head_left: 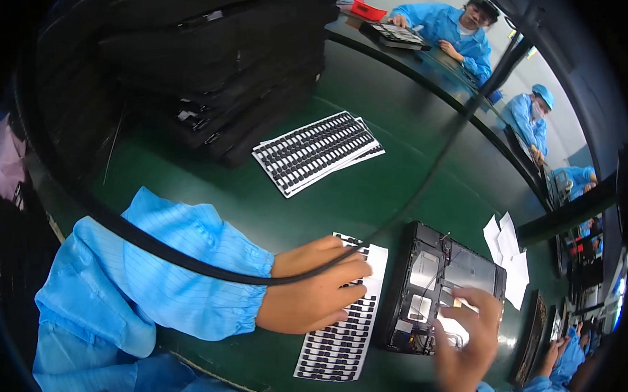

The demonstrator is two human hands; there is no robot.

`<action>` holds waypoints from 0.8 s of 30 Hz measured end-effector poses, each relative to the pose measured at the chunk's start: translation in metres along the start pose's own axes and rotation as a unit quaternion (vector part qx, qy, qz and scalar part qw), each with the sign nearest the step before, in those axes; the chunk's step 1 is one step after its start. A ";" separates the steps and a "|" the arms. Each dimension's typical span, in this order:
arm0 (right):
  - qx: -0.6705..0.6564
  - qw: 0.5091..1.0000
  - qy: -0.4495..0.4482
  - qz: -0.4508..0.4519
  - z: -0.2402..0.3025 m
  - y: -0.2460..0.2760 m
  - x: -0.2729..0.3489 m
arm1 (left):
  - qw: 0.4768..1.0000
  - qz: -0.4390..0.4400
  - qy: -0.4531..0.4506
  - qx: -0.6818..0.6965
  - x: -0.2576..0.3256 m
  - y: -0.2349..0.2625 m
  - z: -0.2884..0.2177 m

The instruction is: The person assembles internal components into tablets and applies adhesive strips to the tablets by hand.

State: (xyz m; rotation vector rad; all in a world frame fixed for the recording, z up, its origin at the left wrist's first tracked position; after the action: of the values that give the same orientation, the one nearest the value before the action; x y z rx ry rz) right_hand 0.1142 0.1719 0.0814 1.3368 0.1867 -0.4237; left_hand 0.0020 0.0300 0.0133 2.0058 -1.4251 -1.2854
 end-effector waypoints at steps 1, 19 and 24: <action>-0.008 1.000 0.025 0.014 0.016 -0.010 -0.004 | 1.000 0.017 0.012 0.009 -0.002 -0.004 0.003; -0.114 0.992 0.052 0.006 0.022 -0.032 -0.011 | 0.996 0.048 0.070 -0.026 -0.001 -0.001 0.006; -0.208 0.963 -0.174 -0.002 -0.040 0.021 0.054 | 0.998 0.034 -0.008 -0.050 -0.007 -0.007 -0.012</action>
State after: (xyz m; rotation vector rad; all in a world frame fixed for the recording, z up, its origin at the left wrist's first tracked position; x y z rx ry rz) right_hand 0.1763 0.2035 0.0714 0.8337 -0.0159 -0.5807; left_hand 0.0154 0.0371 0.0177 1.8706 -1.3942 -1.3195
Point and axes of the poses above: each hand's wrist, its own x-axis away from the middle knuckle, its own y-axis out of the back of the hand, z = x × y, the point moved 4 cm from there along -x, towards the middle knuckle, and after that the axes turned 9 degrees about x, right-handed, at the moved point
